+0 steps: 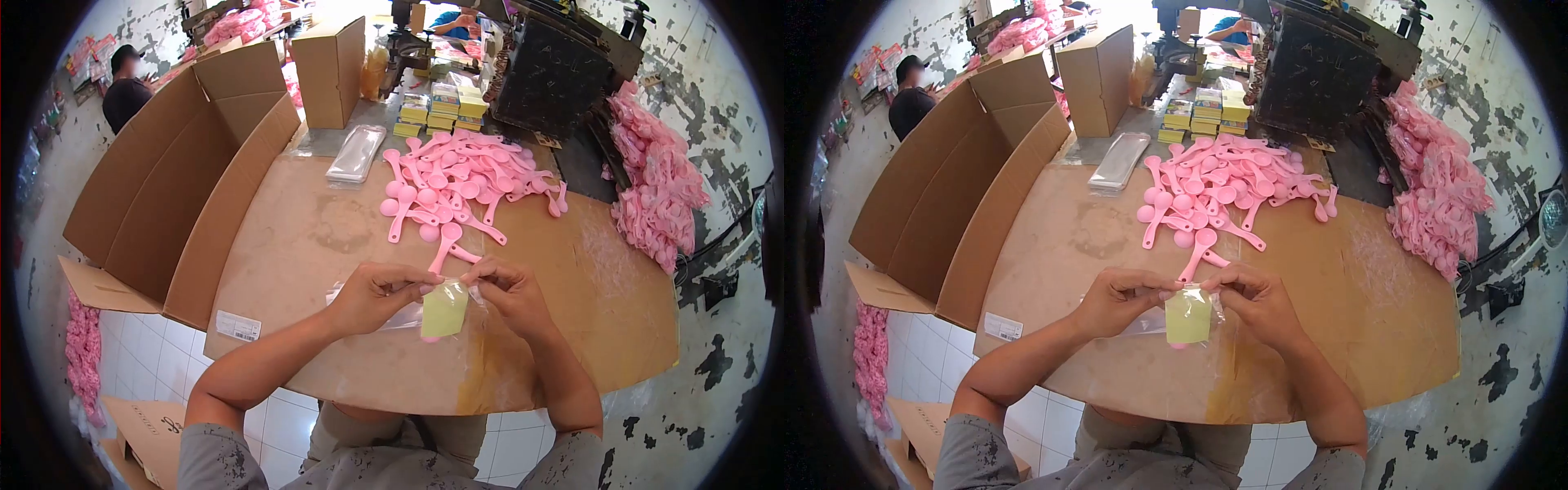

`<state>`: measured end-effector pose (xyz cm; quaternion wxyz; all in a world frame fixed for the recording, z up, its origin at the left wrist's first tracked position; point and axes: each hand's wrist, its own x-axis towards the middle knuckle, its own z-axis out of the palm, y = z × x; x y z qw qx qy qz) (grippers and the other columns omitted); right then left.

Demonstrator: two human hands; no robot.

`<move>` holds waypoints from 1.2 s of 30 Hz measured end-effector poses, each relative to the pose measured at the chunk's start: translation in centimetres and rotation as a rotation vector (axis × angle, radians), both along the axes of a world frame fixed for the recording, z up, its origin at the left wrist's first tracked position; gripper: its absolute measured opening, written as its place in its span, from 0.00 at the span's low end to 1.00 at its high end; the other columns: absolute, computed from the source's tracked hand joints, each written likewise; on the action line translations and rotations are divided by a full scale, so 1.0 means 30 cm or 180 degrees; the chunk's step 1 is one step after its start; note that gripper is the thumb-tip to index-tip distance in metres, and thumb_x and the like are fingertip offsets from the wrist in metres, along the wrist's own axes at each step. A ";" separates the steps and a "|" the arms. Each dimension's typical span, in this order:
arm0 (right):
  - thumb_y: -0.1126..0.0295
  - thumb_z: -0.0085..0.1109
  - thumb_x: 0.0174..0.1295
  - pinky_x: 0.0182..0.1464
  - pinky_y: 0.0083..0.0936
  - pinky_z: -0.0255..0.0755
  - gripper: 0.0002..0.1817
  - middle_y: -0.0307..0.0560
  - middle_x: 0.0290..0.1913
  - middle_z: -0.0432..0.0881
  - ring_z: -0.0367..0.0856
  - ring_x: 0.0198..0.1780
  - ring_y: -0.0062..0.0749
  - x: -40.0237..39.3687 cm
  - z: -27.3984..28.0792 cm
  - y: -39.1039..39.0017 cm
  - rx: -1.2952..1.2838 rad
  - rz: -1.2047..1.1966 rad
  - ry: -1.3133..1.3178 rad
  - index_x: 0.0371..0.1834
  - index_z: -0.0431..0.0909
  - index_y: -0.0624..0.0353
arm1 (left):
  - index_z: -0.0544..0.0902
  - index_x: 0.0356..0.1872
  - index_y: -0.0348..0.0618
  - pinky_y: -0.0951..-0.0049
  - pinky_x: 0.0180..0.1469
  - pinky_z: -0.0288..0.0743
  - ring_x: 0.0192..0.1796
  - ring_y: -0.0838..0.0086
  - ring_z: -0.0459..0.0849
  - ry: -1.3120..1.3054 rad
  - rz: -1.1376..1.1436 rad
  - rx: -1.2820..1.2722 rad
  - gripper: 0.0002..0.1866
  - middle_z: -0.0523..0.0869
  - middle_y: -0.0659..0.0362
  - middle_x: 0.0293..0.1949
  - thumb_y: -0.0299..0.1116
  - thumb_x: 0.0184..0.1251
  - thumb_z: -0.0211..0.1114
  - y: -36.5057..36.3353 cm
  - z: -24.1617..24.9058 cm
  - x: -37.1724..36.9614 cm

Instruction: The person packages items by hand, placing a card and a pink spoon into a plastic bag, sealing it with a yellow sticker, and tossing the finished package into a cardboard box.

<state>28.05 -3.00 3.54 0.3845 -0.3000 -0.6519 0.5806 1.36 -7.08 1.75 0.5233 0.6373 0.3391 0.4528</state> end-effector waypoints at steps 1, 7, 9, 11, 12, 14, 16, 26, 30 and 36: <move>0.76 0.64 0.72 0.47 0.20 0.77 0.08 0.41 0.46 0.87 0.83 0.45 0.20 0.010 0.007 0.004 0.0020 0.0006 -0.0081 0.50 0.88 0.66 | 0.87 0.57 0.32 0.71 0.55 0.87 0.52 0.73 0.90 0.0033 -0.0013 -0.0038 0.13 0.92 0.53 0.51 0.24 0.77 0.67 -0.002 0.009 -0.003; 0.78 0.65 0.71 0.47 0.21 0.77 0.05 0.40 0.45 0.86 0.82 0.44 0.20 0.005 0.039 -0.009 -0.0021 0.0025 -0.0225 0.45 0.88 0.67 | 0.86 0.58 0.32 0.71 0.55 0.86 0.51 0.75 0.90 -0.0460 -0.0060 -0.0539 0.13 0.92 0.53 0.52 0.24 0.78 0.65 0.001 0.007 0.009; 0.77 0.66 0.70 0.48 0.22 0.78 0.05 0.40 0.45 0.86 0.82 0.44 0.20 0.002 0.037 -0.013 -0.0026 -0.0037 -0.0322 0.46 0.87 0.67 | 0.85 0.60 0.32 0.72 0.55 0.86 0.51 0.75 0.90 -0.0304 -0.0055 -0.0586 0.14 0.91 0.53 0.52 0.25 0.79 0.65 0.002 0.005 0.011; 0.77 0.67 0.70 0.49 0.22 0.78 0.07 0.39 0.45 0.85 0.83 0.44 0.20 0.002 0.031 -0.009 -0.0115 -0.0076 -0.0353 0.48 0.86 0.66 | 0.84 0.61 0.31 0.73 0.55 0.86 0.50 0.76 0.90 -0.0079 -0.0100 -0.0509 0.15 0.91 0.53 0.52 0.27 0.79 0.65 0.005 0.000 0.008; 0.78 0.67 0.70 0.50 0.23 0.78 0.08 0.40 0.46 0.85 0.83 0.46 0.21 0.005 0.020 -0.005 -0.0130 -0.0068 -0.0310 0.50 0.85 0.66 | 0.84 0.62 0.31 0.73 0.55 0.86 0.50 0.76 0.90 -0.0137 -0.0112 -0.0558 0.15 0.91 0.53 0.52 0.27 0.79 0.65 0.005 0.003 0.009; 0.79 0.67 0.70 0.53 0.23 0.78 0.12 0.41 0.49 0.86 0.84 0.48 0.22 0.009 -0.002 0.005 -0.0154 -0.0048 -0.0226 0.55 0.83 0.65 | 0.83 0.63 0.31 0.74 0.55 0.86 0.50 0.77 0.90 -0.0260 -0.0133 -0.0647 0.16 0.91 0.54 0.52 0.27 0.79 0.65 0.009 0.012 0.015; 0.79 0.67 0.70 0.54 0.24 0.78 0.15 0.41 0.50 0.86 0.84 0.50 0.22 -0.007 0.005 -0.003 -0.0065 -0.0133 -0.0150 0.59 0.80 0.65 | 0.83 0.62 0.30 0.74 0.55 0.86 0.50 0.77 0.90 -0.0161 -0.0054 -0.0663 0.16 0.91 0.54 0.52 0.26 0.80 0.64 0.005 0.022 0.015; 0.77 0.67 0.71 0.54 0.24 0.79 0.18 0.42 0.48 0.85 0.84 0.49 0.23 -0.006 0.012 -0.021 -0.0141 0.0208 0.0019 0.62 0.77 0.66 | 0.80 0.66 0.37 0.72 0.59 0.83 0.55 0.76 0.87 -0.0484 0.0309 -0.0119 0.19 0.90 0.59 0.54 0.28 0.78 0.67 -0.004 0.047 0.042; 0.75 0.67 0.71 0.54 0.24 0.79 0.17 0.41 0.48 0.85 0.84 0.49 0.22 0.021 0.007 -0.041 -0.0227 0.0673 0.0275 0.61 0.78 0.64 | 0.82 0.64 0.36 0.74 0.54 0.83 0.51 0.77 0.88 0.0594 -0.0507 -0.0709 0.19 0.90 0.59 0.51 0.28 0.75 0.70 -0.029 0.138 -0.020; 0.67 0.65 0.75 0.55 0.27 0.79 0.21 0.42 0.52 0.87 0.84 0.50 0.25 0.014 0.000 -0.052 0.0146 0.0720 -0.0596 0.68 0.77 0.59 | 0.85 0.61 0.39 0.72 0.45 0.85 0.47 0.78 0.89 0.0101 0.0653 0.0002 0.16 0.92 0.57 0.49 0.27 0.74 0.70 -0.072 0.228 -0.274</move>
